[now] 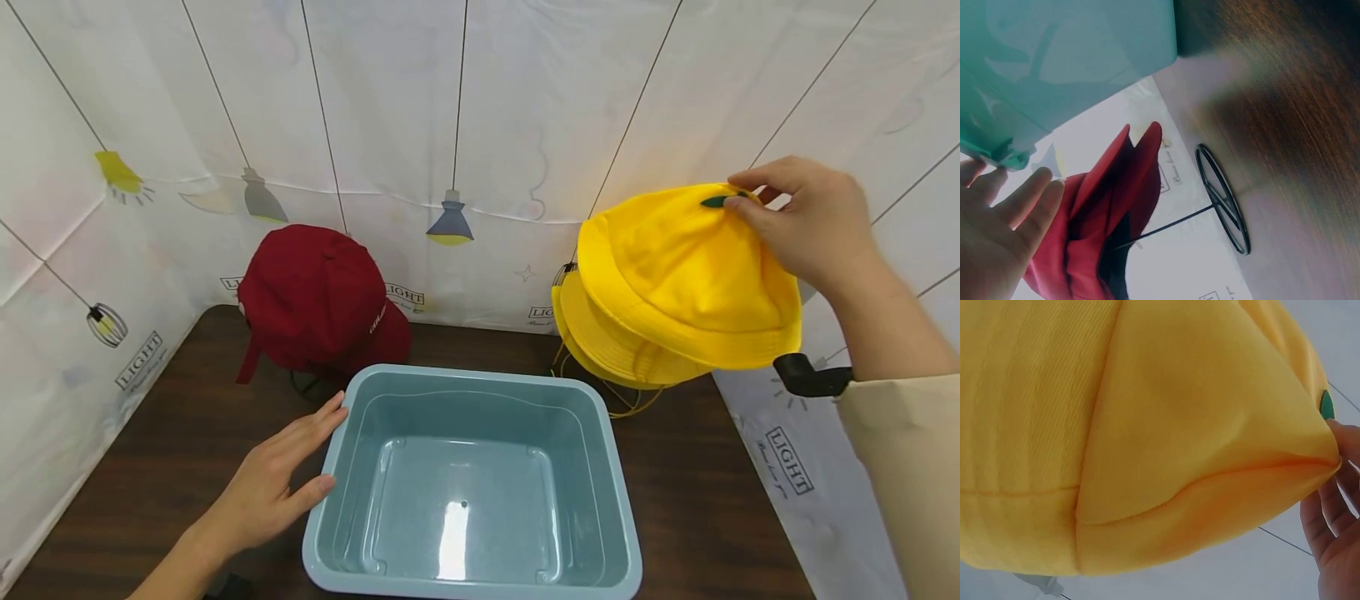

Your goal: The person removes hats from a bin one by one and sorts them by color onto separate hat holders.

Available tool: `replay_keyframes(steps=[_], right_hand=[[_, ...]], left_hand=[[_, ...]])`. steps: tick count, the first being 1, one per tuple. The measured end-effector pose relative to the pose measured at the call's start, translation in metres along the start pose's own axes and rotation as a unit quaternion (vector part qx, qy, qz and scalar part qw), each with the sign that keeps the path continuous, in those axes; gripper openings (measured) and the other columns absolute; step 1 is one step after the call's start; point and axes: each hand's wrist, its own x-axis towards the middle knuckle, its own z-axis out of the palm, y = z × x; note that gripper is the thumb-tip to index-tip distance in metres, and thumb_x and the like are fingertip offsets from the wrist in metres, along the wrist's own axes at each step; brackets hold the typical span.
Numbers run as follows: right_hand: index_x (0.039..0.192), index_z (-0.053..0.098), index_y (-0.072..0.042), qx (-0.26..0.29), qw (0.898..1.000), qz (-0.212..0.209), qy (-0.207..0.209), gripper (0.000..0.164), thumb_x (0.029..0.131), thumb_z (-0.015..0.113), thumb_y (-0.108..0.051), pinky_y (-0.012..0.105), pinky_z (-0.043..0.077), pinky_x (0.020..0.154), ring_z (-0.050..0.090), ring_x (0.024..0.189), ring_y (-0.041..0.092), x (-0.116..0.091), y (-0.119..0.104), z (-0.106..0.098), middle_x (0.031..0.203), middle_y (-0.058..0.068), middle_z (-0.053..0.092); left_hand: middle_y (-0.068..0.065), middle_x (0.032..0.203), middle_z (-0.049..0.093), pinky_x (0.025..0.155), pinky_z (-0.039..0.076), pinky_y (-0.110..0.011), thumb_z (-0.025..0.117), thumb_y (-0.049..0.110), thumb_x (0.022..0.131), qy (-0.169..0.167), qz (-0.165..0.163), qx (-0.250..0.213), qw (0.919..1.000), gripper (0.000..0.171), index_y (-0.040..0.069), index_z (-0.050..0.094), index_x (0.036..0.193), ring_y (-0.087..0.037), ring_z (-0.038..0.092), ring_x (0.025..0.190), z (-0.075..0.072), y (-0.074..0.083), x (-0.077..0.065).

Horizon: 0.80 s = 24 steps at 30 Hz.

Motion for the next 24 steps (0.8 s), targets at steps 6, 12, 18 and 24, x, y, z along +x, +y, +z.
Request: replay_keyframes(steps=[6, 12, 18, 24], right_hand=[[0.129, 0.066, 0.012, -0.013, 1.000, -0.015, -0.019, 0.030, 0.106, 0.060, -0.005, 0.007, 0.027, 0.068, 0.053, 0.104, 0.045, -0.001, 0.004, 0.011, 0.126, 0.031, 0.062], [0.129, 0.067, 0.011, -0.015, 0.999, -0.014, -0.033, 0.029, 0.105, 0.061, -0.005, 0.009, 0.029, 0.067, 0.055, 0.101, 0.045, -0.003, 0.009, 0.022, 0.123, 0.029, 0.063], [0.129, 0.068, 0.009, -0.007, 0.999, -0.015, -0.039, 0.029, 0.104, 0.064, -0.005, 0.009, 0.031, 0.066, 0.054, 0.099, 0.041, -0.005, 0.010, 0.030, 0.120, 0.028, 0.064], [0.128, 0.069, 0.008, 0.009, 0.999, -0.020, -0.048, 0.029, 0.103, 0.065, -0.006, 0.008, 0.032, 0.067, 0.052, 0.098, 0.040, -0.006, 0.009, 0.036, 0.119, 0.028, 0.065]], left_hand=[[-0.004, 0.167, 0.037, 0.107, 0.050, -0.056, 0.072, 0.028, 0.094, -0.003, -0.004, -0.002, 1.0000, 0.074, 0.014, 0.044, 0.161, -0.024, 0.052, 0.142, 0.000, 0.000, 0.000], [-0.004, 0.167, 0.038, 0.106, 0.050, -0.055, 0.073, 0.028, 0.093, -0.001, 0.001, -0.002, 1.0000, 0.075, 0.014, 0.043, 0.161, -0.024, 0.052, 0.141, 0.002, -0.001, -0.001], [-0.004, 0.167, 0.038, 0.107, 0.050, -0.055, 0.073, 0.028, 0.093, -0.002, 0.001, -0.003, 1.0000, 0.075, 0.014, 0.044, 0.161, -0.023, 0.052, 0.142, 0.002, 0.000, 0.000], [-0.004, 0.167, 0.038, 0.107, 0.050, -0.054, 0.073, 0.028, 0.093, 0.000, -0.001, -0.004, 1.0000, 0.075, 0.013, 0.044, 0.160, -0.023, 0.051, 0.143, 0.001, 0.000, 0.000]])
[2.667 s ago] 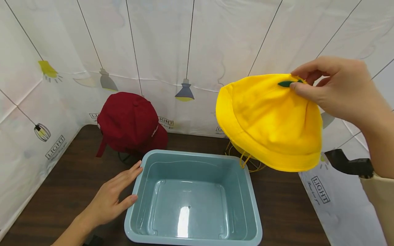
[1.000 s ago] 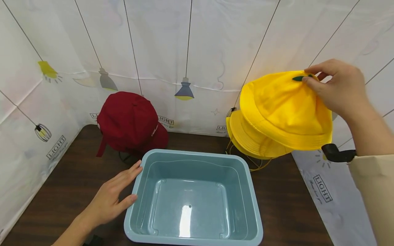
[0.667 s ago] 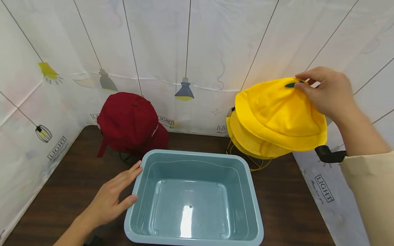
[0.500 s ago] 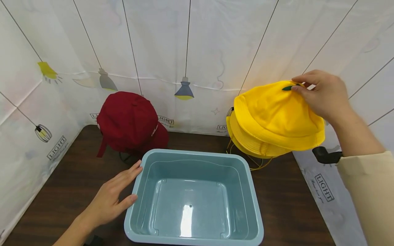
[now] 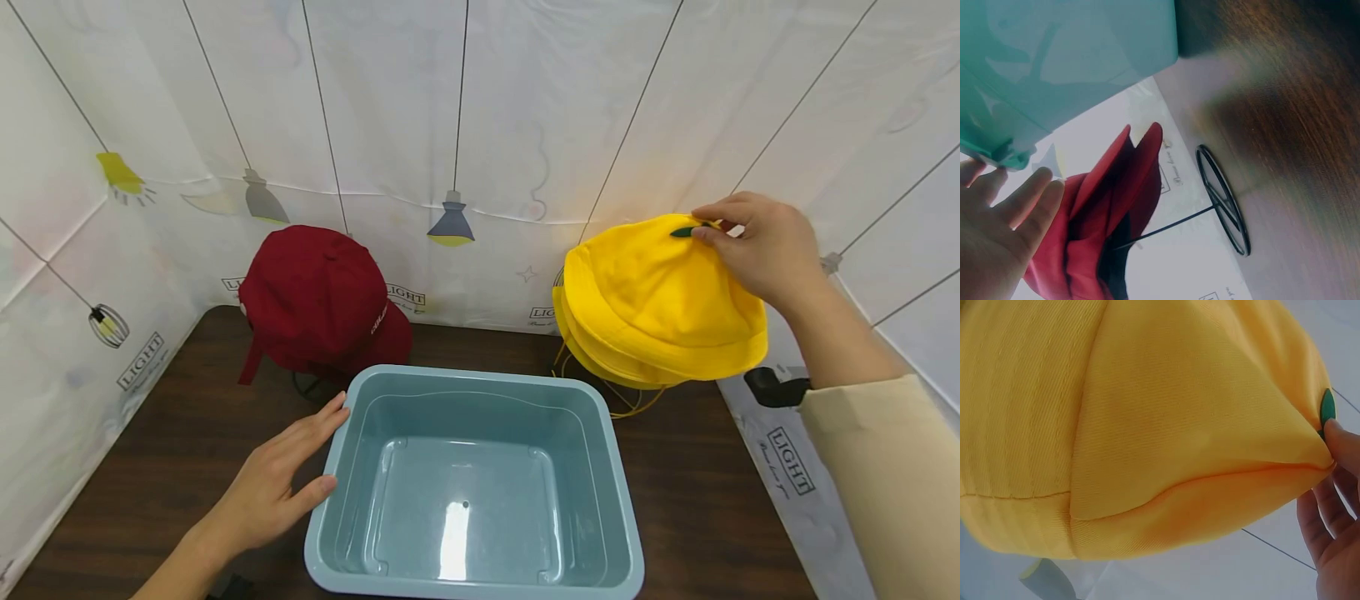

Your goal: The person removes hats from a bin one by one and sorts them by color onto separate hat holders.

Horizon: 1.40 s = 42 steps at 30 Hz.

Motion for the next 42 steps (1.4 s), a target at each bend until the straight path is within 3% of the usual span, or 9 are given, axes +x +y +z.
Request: replay_keyframes(steps=[15, 32, 42], right_hand=[[0.131, 0.069, 0.006, 0.016, 0.999, 0.020, -0.031, 0.032, 0.105, 0.065, -0.013, 0.012, 0.035, 0.066, 0.054, 0.100, 0.040, -0.003, 0.001, 0.022, 0.121, 0.027, 0.064], [0.133, 0.068, 0.004, 0.033, 0.998, 0.045, -0.016, 0.036, 0.104, 0.067, -0.018, 0.006, 0.033, 0.063, 0.059, 0.101, 0.044, -0.024, 0.023, 0.033, 0.129, 0.027, 0.065], [0.134, 0.068, 0.002, 0.036, 0.998, 0.044, -0.006, 0.042, 0.102, 0.070, -0.025, 0.005, 0.035, 0.065, 0.054, 0.096, 0.024, -0.032, 0.026, 0.030, 0.127, 0.026, 0.067]], left_hand=[[-0.003, 0.167, 0.037, 0.106, 0.050, -0.055, 0.073, 0.028, 0.093, 0.000, -0.004, 0.001, 1.0000, 0.075, 0.014, 0.044, 0.161, -0.023, 0.052, 0.142, 0.002, 0.002, 0.000], [-0.003, 0.167, 0.037, 0.106, 0.050, -0.056, 0.071, 0.029, 0.094, -0.003, 0.001, 0.000, 1.0000, 0.074, 0.014, 0.043, 0.161, -0.024, 0.050, 0.144, 0.003, 0.002, 0.003], [-0.004, 0.167, 0.038, 0.107, 0.050, -0.057, 0.071, 0.029, 0.094, -0.003, 0.005, 0.001, 1.0000, 0.075, 0.014, 0.043, 0.161, -0.025, 0.051, 0.143, 0.004, 0.002, 0.005]])
